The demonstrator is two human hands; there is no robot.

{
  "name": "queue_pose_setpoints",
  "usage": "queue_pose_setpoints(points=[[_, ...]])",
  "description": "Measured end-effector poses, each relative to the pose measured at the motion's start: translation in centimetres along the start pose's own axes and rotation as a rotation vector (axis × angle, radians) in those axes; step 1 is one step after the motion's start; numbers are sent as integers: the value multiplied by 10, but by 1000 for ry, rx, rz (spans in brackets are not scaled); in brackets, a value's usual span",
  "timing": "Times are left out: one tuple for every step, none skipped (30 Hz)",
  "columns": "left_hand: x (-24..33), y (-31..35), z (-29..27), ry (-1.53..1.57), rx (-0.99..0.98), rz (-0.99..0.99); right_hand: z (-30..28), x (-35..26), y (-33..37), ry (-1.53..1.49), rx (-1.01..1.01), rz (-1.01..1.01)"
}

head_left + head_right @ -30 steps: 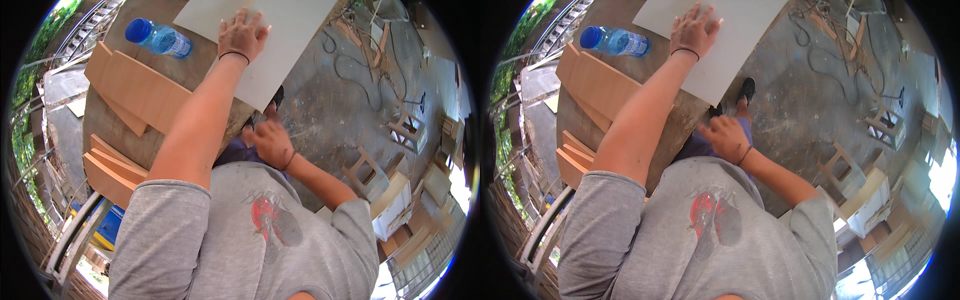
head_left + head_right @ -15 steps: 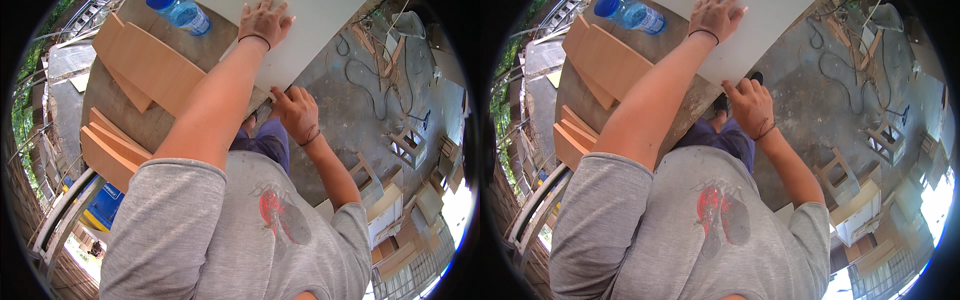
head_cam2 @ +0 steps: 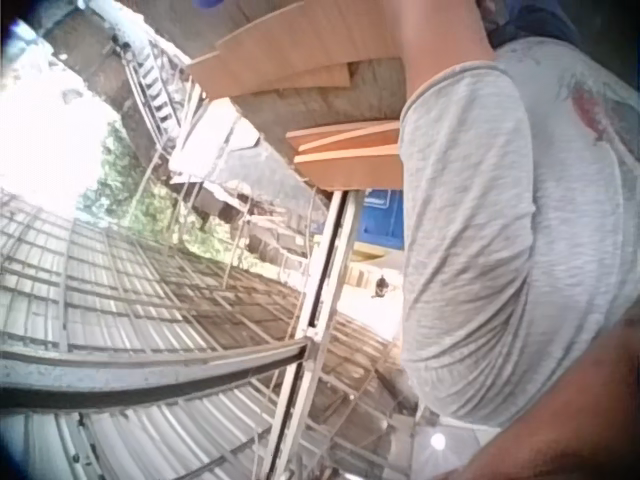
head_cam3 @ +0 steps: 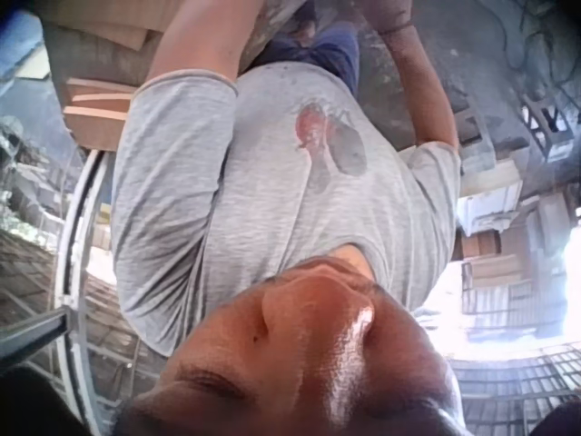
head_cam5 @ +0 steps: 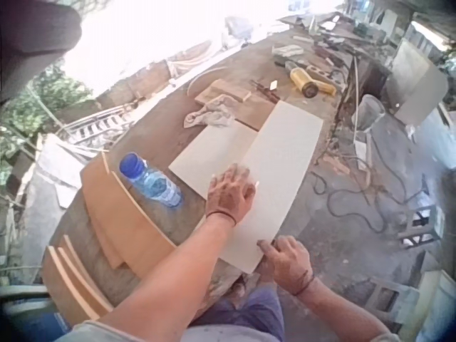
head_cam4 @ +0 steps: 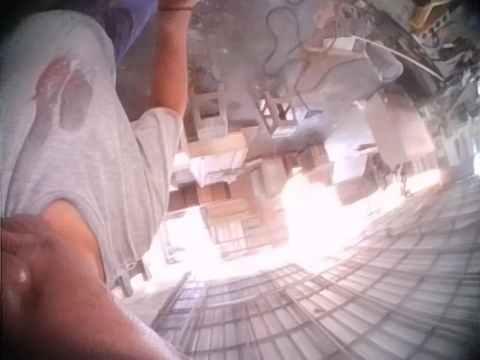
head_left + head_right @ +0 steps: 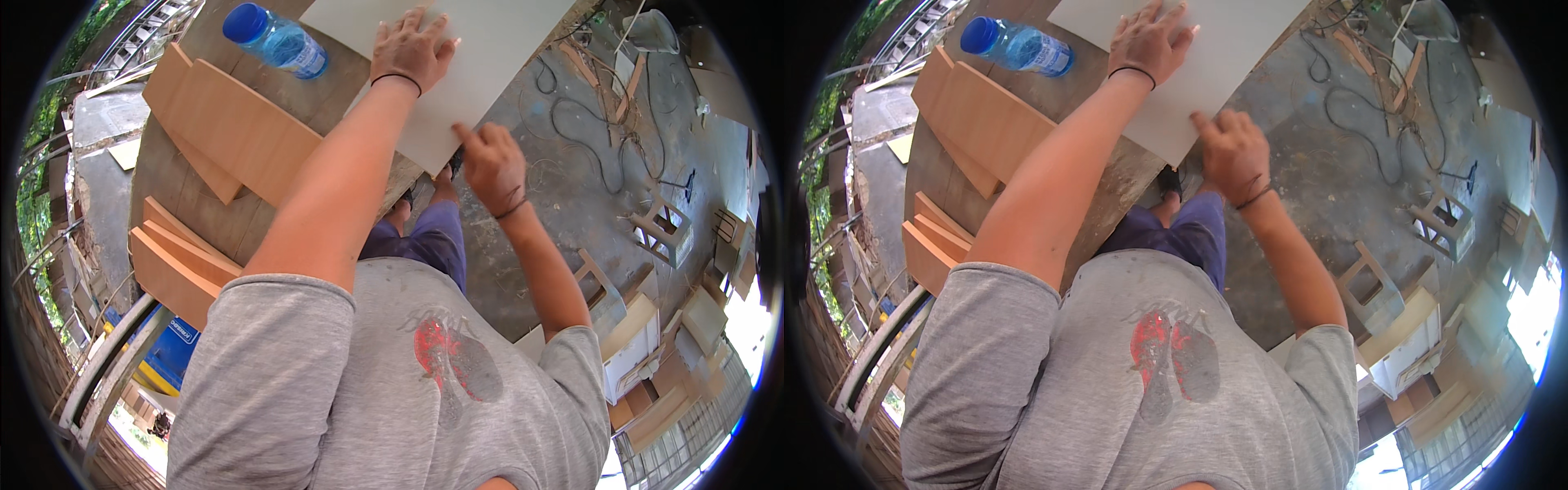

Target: The person applies adhesive from a small container to the edge of a board and uses a small blade to scrape and smooth the edges of white panels.

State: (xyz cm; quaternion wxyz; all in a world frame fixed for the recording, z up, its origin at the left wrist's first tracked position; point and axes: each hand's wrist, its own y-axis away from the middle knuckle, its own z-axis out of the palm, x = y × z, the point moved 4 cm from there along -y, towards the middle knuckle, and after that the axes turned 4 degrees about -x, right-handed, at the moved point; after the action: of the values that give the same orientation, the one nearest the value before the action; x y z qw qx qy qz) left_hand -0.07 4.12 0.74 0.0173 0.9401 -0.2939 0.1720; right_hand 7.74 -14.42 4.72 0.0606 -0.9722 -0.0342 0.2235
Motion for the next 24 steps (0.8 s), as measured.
queue_pose_setpoints(points=[[1,1,2,5,2,3,9,-9,8,-50,0,-60],[0,1,3,3,31,-14,20,-24,20,-113,-64,-143],[1,2,5,3,55,-25,29,-41,36,-176,-128,-216],[2,1,5,8,54,-18,33,-54,49,-171,-126,-210],[2,0,5,7,52,-10,38,-66,58,-203,-205,-243],[2,-1,4,7,50,-2,40,-70,61,-235,-284,-276],[1,0,3,11,56,0,35,-56,54,-183,-189,-227],[-2,1,2,1,60,-16,24,-32,35,-152,-98,-171],[-1,3,2,-2,58,-24,10,-4,14,-116,-7,-104],[-2,3,0,5,68,-18,-2,27,-8,-107,101,-21],[-2,2,-1,-18,57,-22,-14,61,-28,-94,212,67],[-1,1,-1,-41,44,-20,-23,96,-47,-97,255,114],[1,1,-1,-37,48,-5,-30,122,-61,-105,298,157],[0,1,-1,-46,47,0,-37,133,-73,-101,306,154],[0,1,-2,-56,46,6,-43,140,-82,-21,302,105],[2,-2,-2,-55,54,13,-48,144,-88,61,298,57],[2,-1,-1,-57,53,16,-46,144,-87,60,298,57],[2,-1,-1,-58,54,17,-37,137,-84,103,196,24],[2,0,-1,-55,55,17,-27,127,-78,146,95,-7],[1,1,-1,-54,45,12,-17,110,-65,99,108,-134],[1,1,-1,-53,37,5,-10,88,-48,50,122,-264],[1,0,-1,-50,44,6,-5,55,-31,10,-20,-298],[1,1,0,-54,41,6,-3,35,-19,-26,-161,-323],[-1,1,-1,-59,44,5,-10,40,-25,-14,-157,-327]])
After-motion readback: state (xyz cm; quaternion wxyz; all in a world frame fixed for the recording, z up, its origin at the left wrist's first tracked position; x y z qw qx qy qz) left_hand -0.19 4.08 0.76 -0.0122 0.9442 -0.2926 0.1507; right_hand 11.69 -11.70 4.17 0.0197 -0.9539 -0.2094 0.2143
